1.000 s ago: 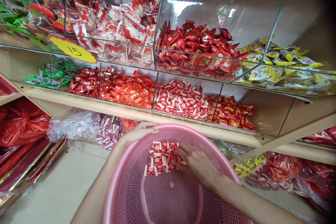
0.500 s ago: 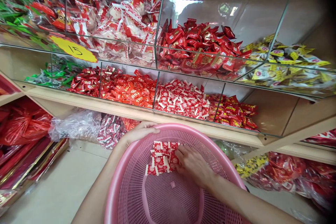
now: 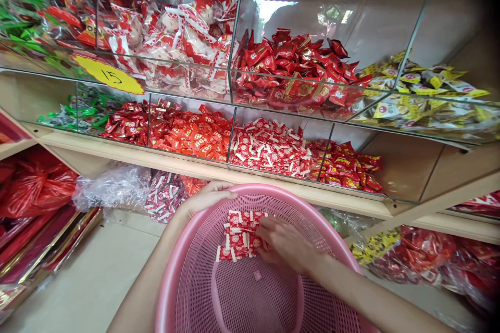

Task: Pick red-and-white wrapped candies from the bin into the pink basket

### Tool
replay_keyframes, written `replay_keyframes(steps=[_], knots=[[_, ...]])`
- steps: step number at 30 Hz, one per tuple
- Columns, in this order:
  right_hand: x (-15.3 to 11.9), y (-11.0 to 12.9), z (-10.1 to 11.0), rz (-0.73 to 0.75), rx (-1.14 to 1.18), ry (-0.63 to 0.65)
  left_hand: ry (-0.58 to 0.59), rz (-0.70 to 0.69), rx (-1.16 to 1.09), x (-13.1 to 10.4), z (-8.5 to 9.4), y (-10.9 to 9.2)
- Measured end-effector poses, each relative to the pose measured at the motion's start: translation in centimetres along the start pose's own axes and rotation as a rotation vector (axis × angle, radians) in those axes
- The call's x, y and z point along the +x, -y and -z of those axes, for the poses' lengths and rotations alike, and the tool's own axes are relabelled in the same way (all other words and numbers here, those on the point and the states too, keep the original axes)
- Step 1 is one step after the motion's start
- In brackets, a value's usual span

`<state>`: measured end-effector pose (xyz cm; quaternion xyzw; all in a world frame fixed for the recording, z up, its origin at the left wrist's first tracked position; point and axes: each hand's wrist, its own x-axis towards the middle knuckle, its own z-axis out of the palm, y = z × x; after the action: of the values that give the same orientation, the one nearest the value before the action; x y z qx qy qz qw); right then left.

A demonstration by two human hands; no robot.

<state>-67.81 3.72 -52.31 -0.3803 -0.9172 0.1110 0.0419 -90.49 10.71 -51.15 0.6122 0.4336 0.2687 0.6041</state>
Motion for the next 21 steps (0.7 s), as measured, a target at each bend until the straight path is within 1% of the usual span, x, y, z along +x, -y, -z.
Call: replay_keyframes(steps=[3,12,17,21], knots=[[0.33,0.14,0.08,-0.008,-0.011,0.004,-0.008,-0.012,0.021,0.04,0.04,0.01],[0.36,-0.05,-0.04,-0.025,-0.029,-0.010,0.034,0.001,-0.059,-0.07,-0.07,0.00],[0.60,0.18,0.03,-0.013,-0.051,-0.004,0.003,0.007,-0.008,0.06,-0.04,0.01],[0.75,0.36,-0.06,-0.023,-0.069,0.001,0.007,0.002,-0.023,-0.03,-0.09,-0.09]])
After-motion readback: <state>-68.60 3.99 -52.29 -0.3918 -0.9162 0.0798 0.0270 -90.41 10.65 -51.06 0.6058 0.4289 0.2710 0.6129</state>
